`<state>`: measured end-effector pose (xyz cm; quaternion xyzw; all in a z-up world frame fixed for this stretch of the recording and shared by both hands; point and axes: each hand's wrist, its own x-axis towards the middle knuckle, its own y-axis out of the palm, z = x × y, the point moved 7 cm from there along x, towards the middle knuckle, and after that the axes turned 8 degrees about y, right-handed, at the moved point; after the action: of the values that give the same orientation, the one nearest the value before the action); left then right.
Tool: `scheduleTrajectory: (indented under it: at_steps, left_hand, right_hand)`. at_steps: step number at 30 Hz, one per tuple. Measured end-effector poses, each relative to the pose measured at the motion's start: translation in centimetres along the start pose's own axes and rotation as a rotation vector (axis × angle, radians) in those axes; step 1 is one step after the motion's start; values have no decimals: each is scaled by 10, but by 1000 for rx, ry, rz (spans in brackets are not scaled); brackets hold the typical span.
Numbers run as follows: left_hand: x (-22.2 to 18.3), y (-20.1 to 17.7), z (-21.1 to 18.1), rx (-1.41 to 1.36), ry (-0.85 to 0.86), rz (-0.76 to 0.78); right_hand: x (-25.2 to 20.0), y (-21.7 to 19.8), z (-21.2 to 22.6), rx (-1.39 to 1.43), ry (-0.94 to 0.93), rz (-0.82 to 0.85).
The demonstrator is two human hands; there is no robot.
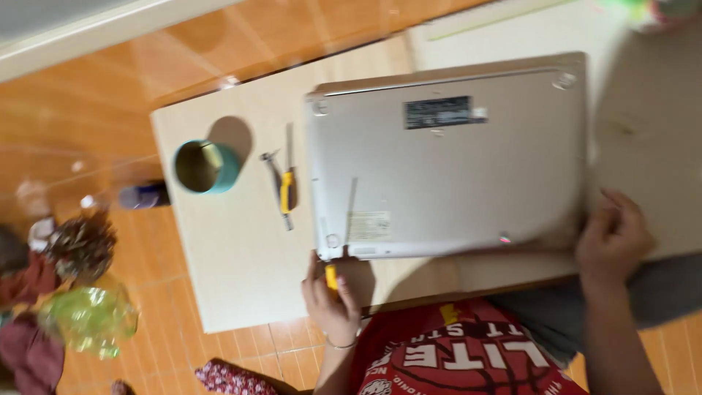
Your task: Repairing a laptop by removing screws and prying open internal components.
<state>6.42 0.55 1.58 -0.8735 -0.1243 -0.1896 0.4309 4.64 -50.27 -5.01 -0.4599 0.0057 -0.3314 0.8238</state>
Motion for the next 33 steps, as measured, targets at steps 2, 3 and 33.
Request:
scheduleTrajectory:
  at_steps: [2,3,33]
  left_hand:
    - [-11,5,13,47,-38,-13]
    - [-10,7,11,34,-30,-4]
    - [0,7,1,172,-85,8]
  right_hand:
    - [12,-6,39,131,66,62]
    - [16,-13,49,121,75,50]
    - [124,-33,112,-269,-356,-17]
